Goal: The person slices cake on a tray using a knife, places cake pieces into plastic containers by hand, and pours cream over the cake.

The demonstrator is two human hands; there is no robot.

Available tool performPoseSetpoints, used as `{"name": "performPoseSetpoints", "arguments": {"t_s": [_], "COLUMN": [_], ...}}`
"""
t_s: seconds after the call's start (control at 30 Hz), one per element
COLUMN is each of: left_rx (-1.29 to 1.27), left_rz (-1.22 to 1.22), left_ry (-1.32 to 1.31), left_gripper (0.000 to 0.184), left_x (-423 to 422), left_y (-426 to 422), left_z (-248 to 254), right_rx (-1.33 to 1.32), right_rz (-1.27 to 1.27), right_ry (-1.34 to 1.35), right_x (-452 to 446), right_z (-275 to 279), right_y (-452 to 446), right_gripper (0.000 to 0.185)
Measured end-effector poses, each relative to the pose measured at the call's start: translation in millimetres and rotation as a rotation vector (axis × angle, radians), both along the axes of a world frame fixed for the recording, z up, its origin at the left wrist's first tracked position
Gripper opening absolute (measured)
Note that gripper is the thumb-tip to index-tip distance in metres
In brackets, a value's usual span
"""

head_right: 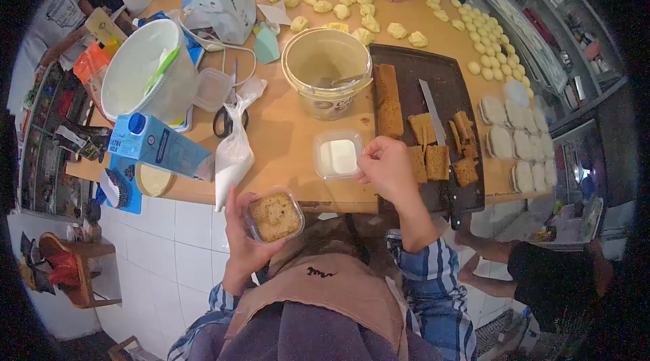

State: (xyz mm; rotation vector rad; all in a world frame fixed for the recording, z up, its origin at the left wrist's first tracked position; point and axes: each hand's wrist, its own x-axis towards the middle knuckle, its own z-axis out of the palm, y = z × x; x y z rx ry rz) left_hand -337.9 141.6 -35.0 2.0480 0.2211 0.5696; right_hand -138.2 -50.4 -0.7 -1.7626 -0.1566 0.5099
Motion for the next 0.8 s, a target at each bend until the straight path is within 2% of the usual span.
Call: {"name": "performPoseSetpoints", "arguments": {"t_s": [0.23, 0.3, 0.37, 0.5, 0.53, 0.63, 0.73, 0.8], "left_rx": [-0.001, -0.024, -0.02, -0.073, -0.084, -0.151, -0.159, -0.167], "left_rz": [-0.013, 0.008, 0.014, -0.007, -0.003, -0.018, -0.021, -0.022], "left_ry": [0.025, 0.025, 0.0, -0.057, -0.048, -0.042, -0.036, -0.033], "left_gripper": [0.118, 0.116, 0.116, 0.117, 0.117, 0.116, 0.116, 0.116], "left_x": [12.1, 16.4, 23.3, 34.8, 37.0, 43.7, 47.1, 48.8], "left_y": [-2.5, -4.4, -6.6, -4.6, -5.6, -5.2, -4.4, -6.4], "left_z": [-5.8, -3.1, -4.3, -16.5, -14.3, -17.5, -21.2, -21.6], "right_rx": [0.035, 0.076, -0.01, -0.235, -0.29, -0.347, -0.256, -0.229], "right_rz": [-0.118, -0.124, -0.066, -0.131, -0.141, -0.22, -0.368, -0.496], "right_ry": [-0.004, -0.069, -0.145, -0.489, -0.403, -0.446, -0.561, -0.542], "right_x": [5.5, 3.0, -0.7, -28.7, -35.1, -48.5, -61.4, -68.5], "right_z": [-15.5, -17.6, -18.9, 9.7, 20.0, 25.4, 26.7, 26.9], "right_y": [1.9, -0.4, -9.1, -29.5, -37.8, -66.2, -97.3, -114.6], "right_gripper": [0.014, 0.021, 0.032, 0.034, 0.036, 0.034, 0.03, 0.027]}}
